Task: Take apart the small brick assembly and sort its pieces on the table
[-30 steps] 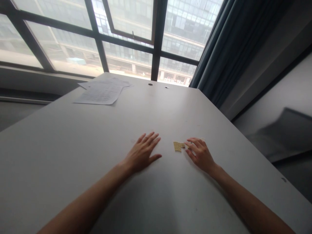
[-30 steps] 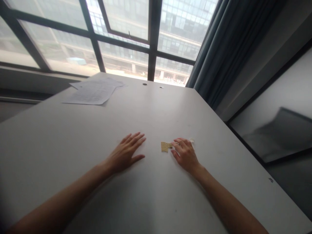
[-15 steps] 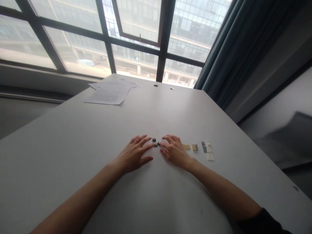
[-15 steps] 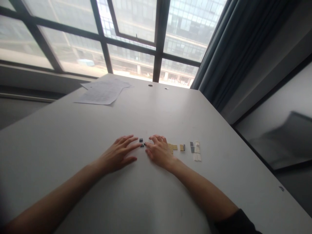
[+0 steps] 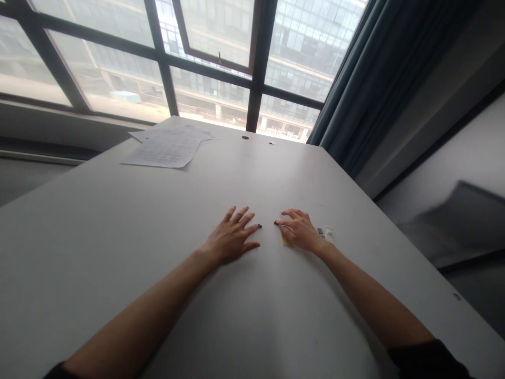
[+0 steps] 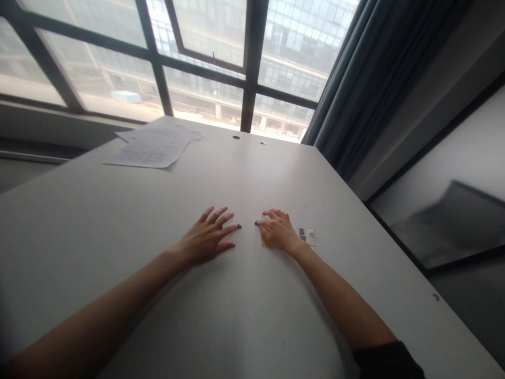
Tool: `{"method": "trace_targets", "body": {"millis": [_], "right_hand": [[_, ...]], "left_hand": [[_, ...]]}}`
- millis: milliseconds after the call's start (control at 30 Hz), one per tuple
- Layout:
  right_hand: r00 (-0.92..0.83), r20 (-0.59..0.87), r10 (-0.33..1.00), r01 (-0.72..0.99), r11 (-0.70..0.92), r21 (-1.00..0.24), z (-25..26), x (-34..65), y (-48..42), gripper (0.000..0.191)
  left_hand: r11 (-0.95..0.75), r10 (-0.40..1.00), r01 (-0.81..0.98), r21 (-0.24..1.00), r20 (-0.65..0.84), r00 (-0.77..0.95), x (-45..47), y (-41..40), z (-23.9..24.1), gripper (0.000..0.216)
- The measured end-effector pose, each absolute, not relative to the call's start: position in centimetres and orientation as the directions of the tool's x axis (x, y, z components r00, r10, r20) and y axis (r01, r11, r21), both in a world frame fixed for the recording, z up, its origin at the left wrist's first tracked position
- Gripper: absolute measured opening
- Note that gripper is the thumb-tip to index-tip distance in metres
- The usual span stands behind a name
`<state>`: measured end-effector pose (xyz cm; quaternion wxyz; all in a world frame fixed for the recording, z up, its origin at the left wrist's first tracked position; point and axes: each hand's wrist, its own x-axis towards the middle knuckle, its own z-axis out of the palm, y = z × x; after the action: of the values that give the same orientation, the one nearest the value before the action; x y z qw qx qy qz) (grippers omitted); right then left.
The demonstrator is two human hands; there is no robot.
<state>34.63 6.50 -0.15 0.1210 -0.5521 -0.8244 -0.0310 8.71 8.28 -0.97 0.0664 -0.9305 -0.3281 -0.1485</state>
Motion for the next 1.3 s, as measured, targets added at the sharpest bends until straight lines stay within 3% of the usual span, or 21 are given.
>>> {"method": "trace_targets", "body": {"millis": [267, 567, 867, 1133, 1200, 1300], "right_hand": [[-0.188, 0.218, 0.958, 0.973, 0.212, -0.090, -0.2, 42.7, 6.0, 0.037], [-0.295, 0.255, 0.921, 0.952, 0.307, -0.009, -0.4, 44.1, 4.9, 0.032], [-0.309, 0.260, 0.915, 0.946, 0.323, -0.011, -0.1, 43.6, 4.5, 0.030], [-0.229, 0.357, 0.906, 0.961, 0.269, -0.066, 0.7, 43.3, 2.8, 0.027], [-0.224, 0.344, 0.912, 0.957, 0.273, -0.102, 0.6, 43.2, 2.1, 0.024], [-0.240, 0.293, 0.926, 0.949, 0.287, -0.128, 0.3, 42.9, 1.4, 0.033]], "left_hand": [[-0.806, 0.581, 0.586, 0.077, 0.286, 0.762, 16.6, 9.9, -1.7, 0.055], [-0.841, 0.541, 0.514, 0.170, 0.247, 0.804, 20.9, 10.3, -2.0, 0.060], [-0.848, 0.529, 0.502, 0.169, 0.238, 0.814, 21.3, 10.2, -2.0, 0.062], [-0.830, 0.554, 0.532, 0.170, 0.364, 0.749, 19.5, 9.9, -1.0, 0.062], [-0.834, 0.542, 0.529, 0.155, 0.409, 0.734, 18.1, 9.8, -0.7, 0.059], [-0.835, 0.524, 0.536, 0.125, 0.480, 0.704, 15.7, 9.9, -0.3, 0.053]]}}
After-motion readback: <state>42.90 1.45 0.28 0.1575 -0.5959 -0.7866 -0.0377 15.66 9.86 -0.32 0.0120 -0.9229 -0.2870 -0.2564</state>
